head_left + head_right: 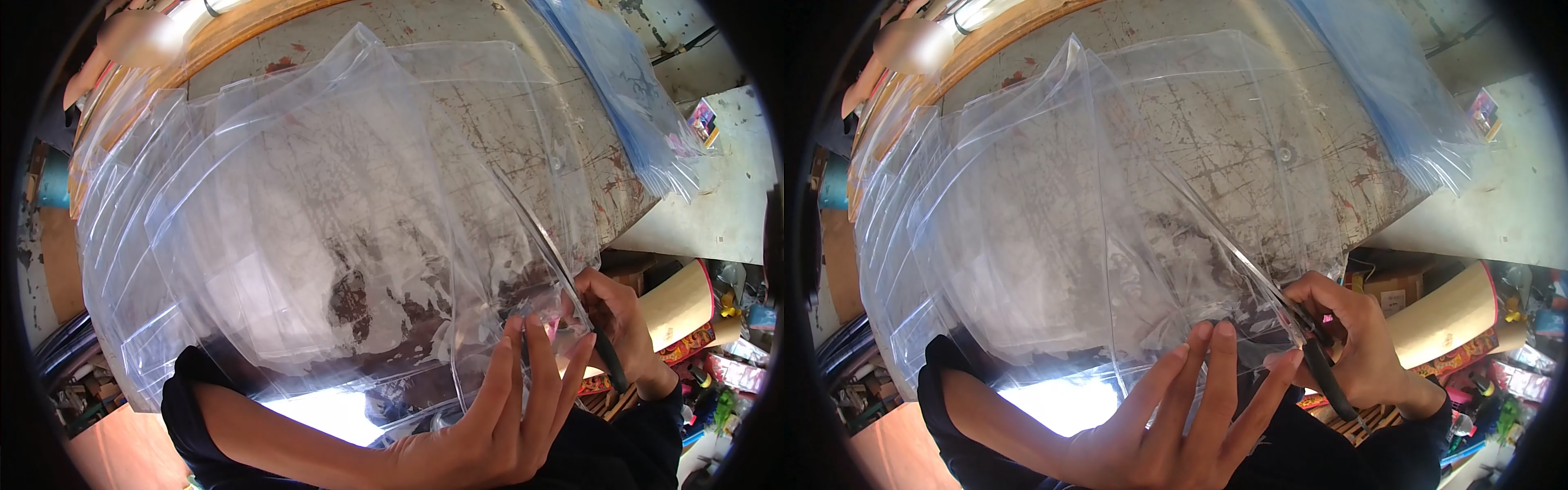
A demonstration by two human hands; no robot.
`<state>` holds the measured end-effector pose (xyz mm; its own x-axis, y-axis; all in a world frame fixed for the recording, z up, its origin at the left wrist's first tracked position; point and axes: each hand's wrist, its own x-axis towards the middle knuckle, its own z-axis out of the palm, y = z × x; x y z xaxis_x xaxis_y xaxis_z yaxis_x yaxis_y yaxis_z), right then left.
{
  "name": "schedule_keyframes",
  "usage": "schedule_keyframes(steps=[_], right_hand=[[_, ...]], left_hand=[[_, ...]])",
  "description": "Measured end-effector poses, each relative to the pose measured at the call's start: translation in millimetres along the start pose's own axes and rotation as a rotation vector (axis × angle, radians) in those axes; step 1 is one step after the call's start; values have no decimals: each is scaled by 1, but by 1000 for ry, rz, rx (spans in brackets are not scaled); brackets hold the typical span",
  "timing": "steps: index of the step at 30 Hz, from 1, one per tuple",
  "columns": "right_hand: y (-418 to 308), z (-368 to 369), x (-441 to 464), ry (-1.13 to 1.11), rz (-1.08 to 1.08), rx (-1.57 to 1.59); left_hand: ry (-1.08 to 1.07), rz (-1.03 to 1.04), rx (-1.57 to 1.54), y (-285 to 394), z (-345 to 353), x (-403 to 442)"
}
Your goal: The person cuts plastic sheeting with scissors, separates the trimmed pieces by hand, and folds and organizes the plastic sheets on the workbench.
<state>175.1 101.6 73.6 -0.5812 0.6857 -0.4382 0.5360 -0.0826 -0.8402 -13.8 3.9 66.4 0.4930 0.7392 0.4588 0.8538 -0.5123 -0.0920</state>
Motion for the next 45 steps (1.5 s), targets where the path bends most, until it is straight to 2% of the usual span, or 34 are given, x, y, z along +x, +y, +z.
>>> schedule_keyframes(steps=[7, 11, 14, 17, 20, 23, 25, 32, 35, 37, 41, 44, 45], right_hand=[[-1, 3, -3, 48, 16, -10], [-6, -2, -1, -35, 41, 92], [-9, -4, -2, -91, 55, 91], [-8, -5, -3, -119, 54, 46], [-9, -4, -2, -120, 30, 23], [-6, -2, -1, -106, -18, 2], [-5, -1, 0, -99, -43, -10], [-2, 0, -1, -48, -25, 20], [-4, 2, -2, -17, 10, -35], [-4, 4, -2, 10, 18, -73], [1, 1, 0, -20, 6, 15], [2, -1, 0, -61, -23, 15], [2, -1, 0, -75, -23, 12]], left_hand=[[21, 13, 27, -1, -1, 0], [5, -3, 17, 6, 4, -2], [202, -129, 162, 30, 28, -7], [306, -304, 112, 35, 31, -4], [197, -157, 148, 28, 22, -8], [112, -132, 136, 16, 9, -5], [-34, 85, -6, -5, -3, -3], [-35, 44, -24, 5, 0, -4], [81, -92, 131, 23, 12, -7], [93, -116, 123, 24, 13, -8], [131, -107, 173, 26, 21, -8], [265, -230, 142, 32, 26, -7], [187, -172, 133, 28, 19, -10]])
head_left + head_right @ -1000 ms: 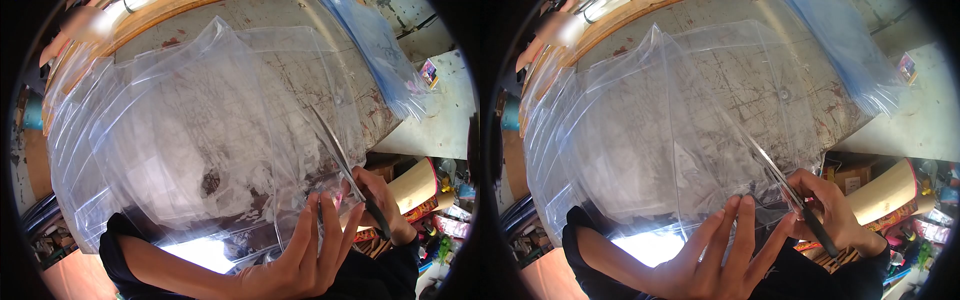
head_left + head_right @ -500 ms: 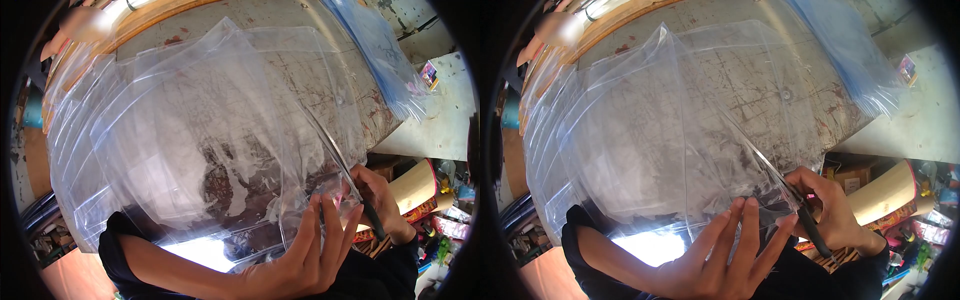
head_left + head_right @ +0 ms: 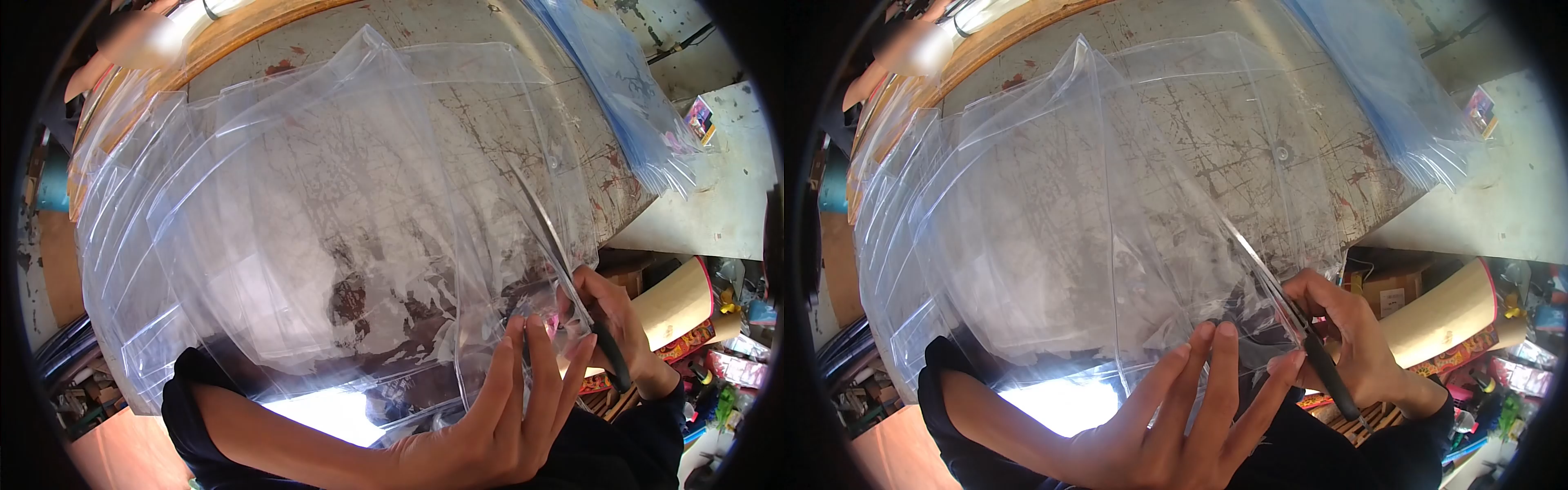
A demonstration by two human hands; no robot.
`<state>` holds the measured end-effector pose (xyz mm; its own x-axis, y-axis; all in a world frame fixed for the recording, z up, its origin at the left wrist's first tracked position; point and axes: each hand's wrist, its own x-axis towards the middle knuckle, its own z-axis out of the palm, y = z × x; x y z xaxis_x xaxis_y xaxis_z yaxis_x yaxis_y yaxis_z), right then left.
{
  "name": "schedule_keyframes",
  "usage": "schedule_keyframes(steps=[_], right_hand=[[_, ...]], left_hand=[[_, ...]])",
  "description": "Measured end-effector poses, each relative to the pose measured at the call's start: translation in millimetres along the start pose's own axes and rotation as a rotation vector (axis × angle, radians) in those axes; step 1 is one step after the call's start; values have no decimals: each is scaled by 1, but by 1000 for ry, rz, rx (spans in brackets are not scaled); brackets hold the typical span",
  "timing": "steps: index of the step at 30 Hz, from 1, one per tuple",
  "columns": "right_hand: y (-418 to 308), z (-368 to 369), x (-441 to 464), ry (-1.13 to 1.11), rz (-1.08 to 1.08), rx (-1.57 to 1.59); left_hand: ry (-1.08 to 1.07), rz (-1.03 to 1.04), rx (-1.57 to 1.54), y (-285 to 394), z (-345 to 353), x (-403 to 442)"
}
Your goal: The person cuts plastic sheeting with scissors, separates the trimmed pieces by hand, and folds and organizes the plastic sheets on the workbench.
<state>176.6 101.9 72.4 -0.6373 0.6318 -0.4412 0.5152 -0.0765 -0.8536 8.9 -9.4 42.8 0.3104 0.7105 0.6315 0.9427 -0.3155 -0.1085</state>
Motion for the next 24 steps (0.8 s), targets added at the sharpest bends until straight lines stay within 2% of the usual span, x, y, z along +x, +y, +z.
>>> schedule_keyframes(steps=[2, 8, 15, 20, 23, 24], right_hand=[[-4, 2, 0, 11, 9, 15], [-2, 2, 1, 12, -24, -4], [-4, 5, -1, 56, 37, -91], [-2, 3, -1, 49, 53, -19], [-6, -7, -3, 82, 57, 57], [-8, -12, -3, 111, 83, 62]], left_hand=[[-75, 62, -7, -3, -3, 0], [-16, 31, 37, 2, 3, -4], [-92, 76, 5, -3, -4, 1], [-77, 59, -42, -4, 4, -1], [191, 88, 123, -13, 14, 3], [-39, 195, -20, -33, -8, 19]])
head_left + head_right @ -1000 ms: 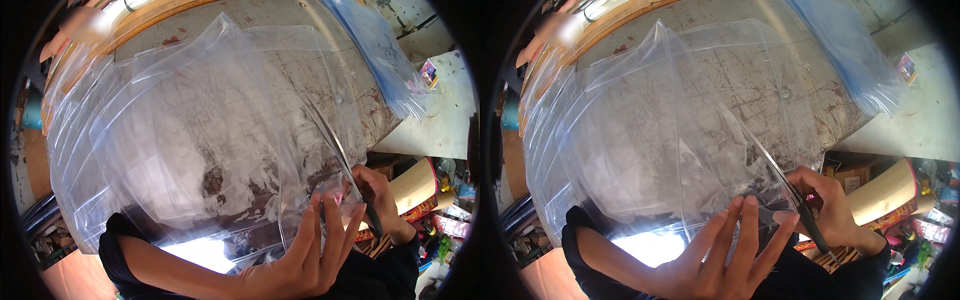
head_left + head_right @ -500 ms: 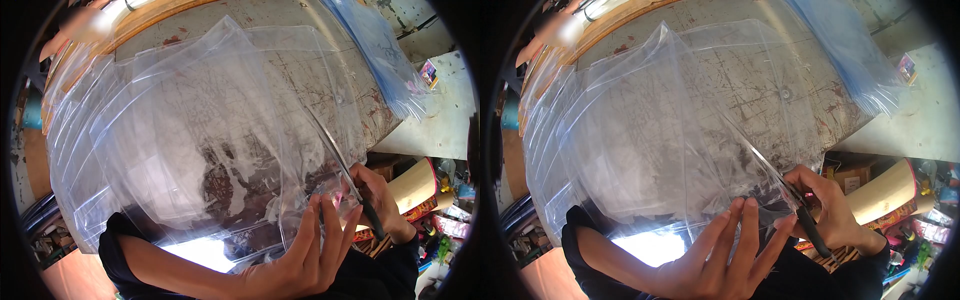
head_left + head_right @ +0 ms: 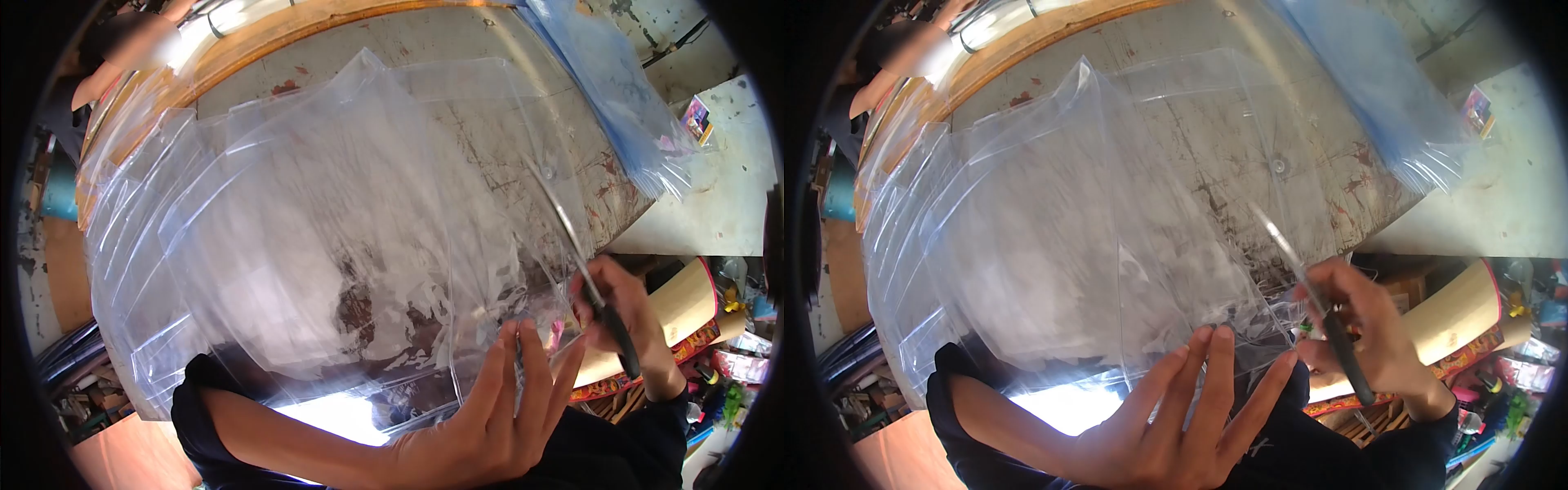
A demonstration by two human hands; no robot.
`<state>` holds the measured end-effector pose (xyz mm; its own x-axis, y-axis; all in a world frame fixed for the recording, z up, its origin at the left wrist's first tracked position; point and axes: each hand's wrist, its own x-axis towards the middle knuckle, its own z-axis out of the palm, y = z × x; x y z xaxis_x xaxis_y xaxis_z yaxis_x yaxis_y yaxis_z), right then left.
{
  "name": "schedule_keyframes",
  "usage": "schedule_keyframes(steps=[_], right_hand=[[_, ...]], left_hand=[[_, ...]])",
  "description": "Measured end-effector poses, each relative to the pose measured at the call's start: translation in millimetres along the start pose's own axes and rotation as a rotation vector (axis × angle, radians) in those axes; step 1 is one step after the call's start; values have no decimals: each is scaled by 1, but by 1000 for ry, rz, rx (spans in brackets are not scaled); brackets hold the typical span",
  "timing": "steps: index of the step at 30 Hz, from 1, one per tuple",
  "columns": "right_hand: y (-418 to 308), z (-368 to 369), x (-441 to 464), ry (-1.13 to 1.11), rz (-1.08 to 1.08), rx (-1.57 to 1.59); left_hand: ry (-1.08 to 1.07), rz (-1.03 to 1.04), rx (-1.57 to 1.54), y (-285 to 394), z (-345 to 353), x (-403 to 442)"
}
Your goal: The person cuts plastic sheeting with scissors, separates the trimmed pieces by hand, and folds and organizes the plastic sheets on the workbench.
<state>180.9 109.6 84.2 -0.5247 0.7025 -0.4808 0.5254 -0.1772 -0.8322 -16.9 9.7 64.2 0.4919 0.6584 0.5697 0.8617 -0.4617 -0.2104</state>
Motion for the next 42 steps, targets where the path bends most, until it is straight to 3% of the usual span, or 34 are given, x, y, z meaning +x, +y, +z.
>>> schedule_keyframes(steps=[1, 4, 5, 8, 9, 11, 15, 19, 20, 22, 23, 25, 31, 36, 38, 40, 42], right_hand=[[-3, -4, 2, 3, -10, 0], [-4, -18, 15, 310, -148, -532], [-2, -19, 26, 317, -161, -526], [1, -19, 58, 493, -503, -763], [2, -22, 64, 501, -523, -754], [-1, -25, 76, 488, -580, -1133], [-32, -12, 72, 450, -362, -1434], [-53, -13, 88, 498, -509, -1631], [-59, -14, 93, 495, -526, -1623], [-74, -14, 108, 256, -959, -1340], [-77, -12, 118, 251, -962, -1335], [-72, -5, 139, -346, -1137, -809], [-50, -7, 163, -393, -1238, -501], [-43, -7, 173, -341, -1359, -660], [-42, -7, 173, -323, -1411, -737], [-41, -8, 170, -354, -1288, -783], [-40, -8, 172, -354, -1309, -795]], left_hand=[[-217, 104, -161, -12, -12, 7], [-126, 70, -128, -2, -2, -3], [-125, 78, -114, -1, -1, -4], [-89, 68, -1, -2, 5, -5], [-83, 81, 54, -6, 8, -7], [-84, 95, 128, -17, 11, -10], [-134, 46, 9, -41, 12, -21], [-47, 67, -58, -54, 17, -31], [-35, 70, -86, -55, 17, -33], [-38, 76, -93, -57, 18, -34], [-30, 87, -112, -57, 18, -34], [-44, 91, -115, -59, 17, -33], [-98, 66, -159, -68, 15, -25], [-290, -74, -488, -88, 1, 6], [-508, -85, -425, -93, 0, 12], [-463, -92, -374, -90, 15, 5], [-430, -114, -327, -83, 24, -1]])
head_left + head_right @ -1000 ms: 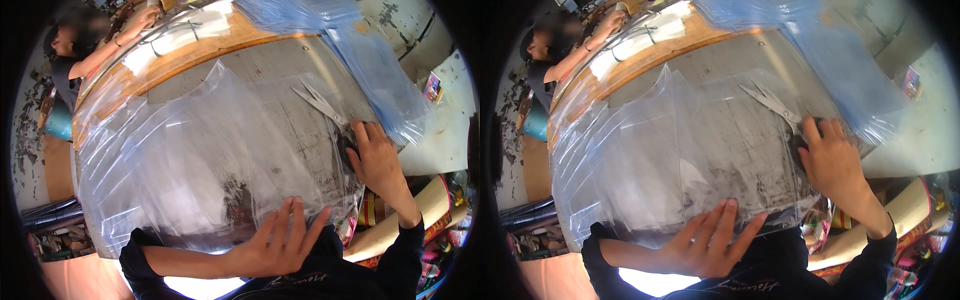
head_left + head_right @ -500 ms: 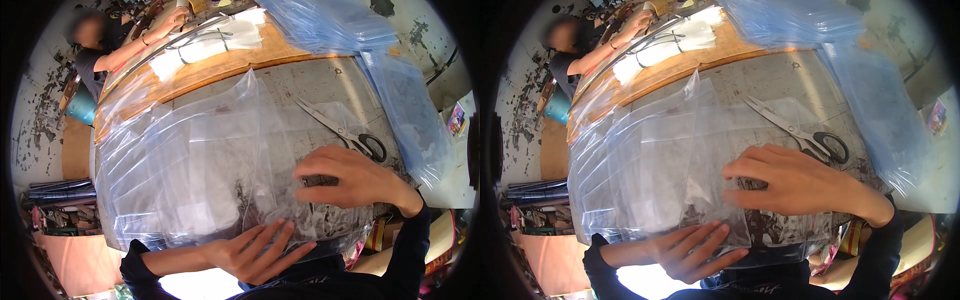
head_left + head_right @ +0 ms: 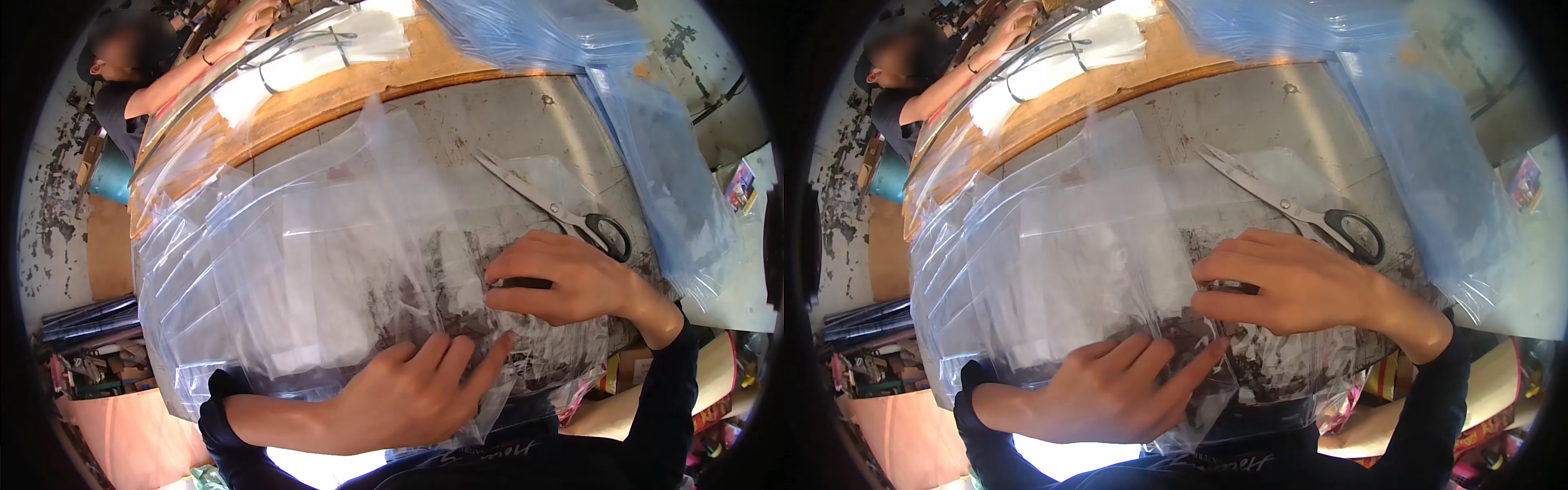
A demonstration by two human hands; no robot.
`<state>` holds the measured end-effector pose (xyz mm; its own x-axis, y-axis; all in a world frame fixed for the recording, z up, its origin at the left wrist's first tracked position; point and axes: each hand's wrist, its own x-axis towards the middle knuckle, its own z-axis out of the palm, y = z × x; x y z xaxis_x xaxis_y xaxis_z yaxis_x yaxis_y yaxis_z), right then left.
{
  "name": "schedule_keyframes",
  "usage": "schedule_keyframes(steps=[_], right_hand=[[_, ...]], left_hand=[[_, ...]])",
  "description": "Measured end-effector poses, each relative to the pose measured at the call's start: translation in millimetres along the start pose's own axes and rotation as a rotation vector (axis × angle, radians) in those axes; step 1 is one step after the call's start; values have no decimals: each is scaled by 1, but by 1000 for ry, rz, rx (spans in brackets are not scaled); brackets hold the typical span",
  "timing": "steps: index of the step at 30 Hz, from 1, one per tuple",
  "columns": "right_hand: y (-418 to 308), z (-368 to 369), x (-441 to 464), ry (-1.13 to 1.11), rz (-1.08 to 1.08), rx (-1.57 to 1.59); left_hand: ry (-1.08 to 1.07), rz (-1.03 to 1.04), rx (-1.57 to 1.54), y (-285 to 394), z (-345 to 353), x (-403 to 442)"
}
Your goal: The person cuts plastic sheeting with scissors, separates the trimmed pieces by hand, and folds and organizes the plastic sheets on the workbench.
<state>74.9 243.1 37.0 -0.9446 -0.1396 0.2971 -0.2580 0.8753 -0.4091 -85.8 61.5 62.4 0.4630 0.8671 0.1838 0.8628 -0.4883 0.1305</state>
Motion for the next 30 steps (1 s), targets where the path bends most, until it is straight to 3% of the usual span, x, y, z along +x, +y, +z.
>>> schedule_keyframes(steps=[3, 13, 21, 30], right_hand=[[1, 4, -1, 32, -48, -28], [0, 9, 2, 163, -300, -257], [-3, 9, 2, 144, -305, -301], [-6, 6, 1, 64, -329, -421]], left_hand=[[-58, 16, 31, 1, 9, -1], [63, 13, -105, -7, 29, -3], [131, 21, -167, -11, 35, -4], [71, -2, -224, -14, 35, -2]])
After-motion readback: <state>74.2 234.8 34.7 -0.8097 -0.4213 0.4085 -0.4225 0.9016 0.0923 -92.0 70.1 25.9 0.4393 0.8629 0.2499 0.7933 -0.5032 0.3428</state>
